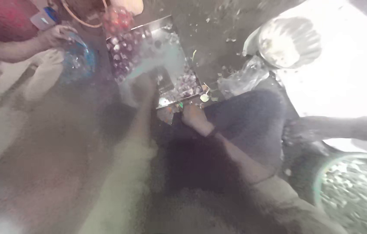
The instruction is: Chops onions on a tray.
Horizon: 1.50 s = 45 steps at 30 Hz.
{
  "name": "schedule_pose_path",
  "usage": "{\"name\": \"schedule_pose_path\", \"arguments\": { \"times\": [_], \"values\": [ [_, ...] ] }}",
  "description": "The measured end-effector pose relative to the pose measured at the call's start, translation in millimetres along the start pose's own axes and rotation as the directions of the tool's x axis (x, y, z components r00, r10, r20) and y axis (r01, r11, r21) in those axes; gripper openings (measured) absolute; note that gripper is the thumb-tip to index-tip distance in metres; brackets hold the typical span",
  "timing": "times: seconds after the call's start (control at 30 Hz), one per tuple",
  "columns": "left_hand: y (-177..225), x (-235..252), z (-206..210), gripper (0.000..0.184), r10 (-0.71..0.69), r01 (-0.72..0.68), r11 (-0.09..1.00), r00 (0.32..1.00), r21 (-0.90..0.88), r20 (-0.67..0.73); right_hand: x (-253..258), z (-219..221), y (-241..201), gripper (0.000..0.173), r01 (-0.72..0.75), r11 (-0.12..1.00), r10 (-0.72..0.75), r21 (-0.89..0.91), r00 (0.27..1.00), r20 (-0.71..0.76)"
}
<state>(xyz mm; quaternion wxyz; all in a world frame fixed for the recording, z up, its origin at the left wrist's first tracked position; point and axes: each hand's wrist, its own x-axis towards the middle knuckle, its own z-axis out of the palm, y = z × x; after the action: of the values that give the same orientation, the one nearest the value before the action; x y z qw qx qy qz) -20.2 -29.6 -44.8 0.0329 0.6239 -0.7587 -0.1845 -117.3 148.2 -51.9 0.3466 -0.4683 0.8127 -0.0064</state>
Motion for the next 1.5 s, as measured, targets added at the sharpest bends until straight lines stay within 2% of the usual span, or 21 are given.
{"name": "schedule_pose_path", "arguments": {
  "times": [0.07,0.2,0.3,0.33,0.37,0.4,0.43,0.47,0.5,0.6,0.77,0.87,1.07,1.17,1.23,1.3,1.4,1.5],
  "values": [
    [-4.9,12.1,7.1,0.025,-0.011,0.011,1.000,1.000,0.014,0.008,3.4,4.3,-2.6,0.033,0.045,0.999,-0.044,0.026,0.998,-0.041],
    [1.4,3.4,1.8,0.027,-0.042,0.043,0.998,0.999,-0.039,0.009,8.4,3.5,-18.0,0.040,0.122,0.991,-0.113,0.049,0.982,-0.153],
    [-2.4,4.0,6.0,0.025,-0.025,0.024,0.999,0.999,-0.039,-0.030,24.8,8.5,-22.6,0.040,0.190,0.981,-0.180,0.029,0.961,-0.210],
    [-4.2,2.1,3.8,0.027,-0.016,0.016,0.999,1.000,-0.031,-0.005,31.1,13.2,-22.5,0.040,0.223,0.975,-0.215,0.005,0.946,-0.243],
    [-2.7,-0.9,-6.8,0.032,-0.025,0.026,1.000,0.994,-0.007,0.108,36.9,18.3,-21.1,0.037,0.256,0.967,-0.248,-0.010,0.926,-0.284],
    [4.9,0.1,-25.4,0.037,-0.083,0.077,0.996,0.944,0.034,0.320,41.2,21.8,-19.6,0.033,0.274,0.961,-0.267,-0.019,0.914,-0.306],
    [-3.0,2.4,-3.0,0.030,-0.040,0.039,0.999,0.994,0.016,0.100,44.2,23.3,-18.7,0.029,0.287,0.958,-0.276,-0.012,0.908,-0.315],
    [-7.0,8.3,12.7,0.026,-0.026,0.027,0.999,0.999,0.018,-0.035,47.2,25.7,-16.4,0.026,0.305,0.952,-0.292,-0.010,0.901,-0.320],
    [-7.4,12.9,17.5,0.025,-0.025,0.026,0.999,0.998,0.019,-0.065,49.5,28.1,-13.8,0.022,0.319,0.948,-0.302,-0.003,0.895,-0.327],
    [-6.0,18.3,16.6,0.025,-0.024,0.025,1.000,0.999,0.009,-0.037,55.4,31.2,-15.8,0.021,0.262,0.965,-0.246,0.009,0.916,-0.316],
    [-3.8,20.1,15.5,0.025,-0.044,0.045,0.998,0.999,0.044,-0.030,54.4,21.1,-30.0,0.030,0.150,0.987,-0.133,0.049,0.957,-0.256],
    [0.5,23.2,14.7,0.025,-0.063,0.064,0.997,0.998,0.032,-0.017,63.4,8.4,-37.9,0.034,0.093,0.996,-0.093,-0.006,0.983,-0.156],
    [-2.5,20.3,15.6,0.029,-0.074,0.074,0.995,0.997,0.069,-0.008,69.7,4.6,-42.1,0.033,0.121,0.992,-0.123,-0.025,0.990,-0.076],
    [-5.1,22.6,21.9,0.034,-0.084,0.085,0.992,0.996,0.089,-0.020,61.5,4.5,-42.9,0.035,0.136,0.991,-0.137,-0.016,0.989,-0.055],
    [-4.5,26.6,23.9,0.031,-0.090,0.092,0.992,0.996,0.086,-0.022,46.7,4.5,-36.5,0.041,0.110,0.994,-0.108,0.019,0.991,-0.080],
    [-3.0,26.9,21.9,0.030,-0.087,0.087,0.993,0.996,0.079,-0.010,33.7,-1.9,-32.3,0.042,0.055,0.998,-0.055,-0.005,0.998,-0.041],
    [-7.3,24.2,22.1,0.029,-0.059,0.062,0.995,0.998,0.077,-0.036,7.4,-6.2,-11.0,0.043,0.075,0.994,-0.070,0.079,0.996,-0.059],
    [-5.6,21.3,19.6,0.038,-0.056,0.057,0.998,0.998,0.033,-0.018,0.3,-15.7,2.1,0.042,0.056,0.996,-0.053,0.063,0.998,-0.040]
  ]
}}
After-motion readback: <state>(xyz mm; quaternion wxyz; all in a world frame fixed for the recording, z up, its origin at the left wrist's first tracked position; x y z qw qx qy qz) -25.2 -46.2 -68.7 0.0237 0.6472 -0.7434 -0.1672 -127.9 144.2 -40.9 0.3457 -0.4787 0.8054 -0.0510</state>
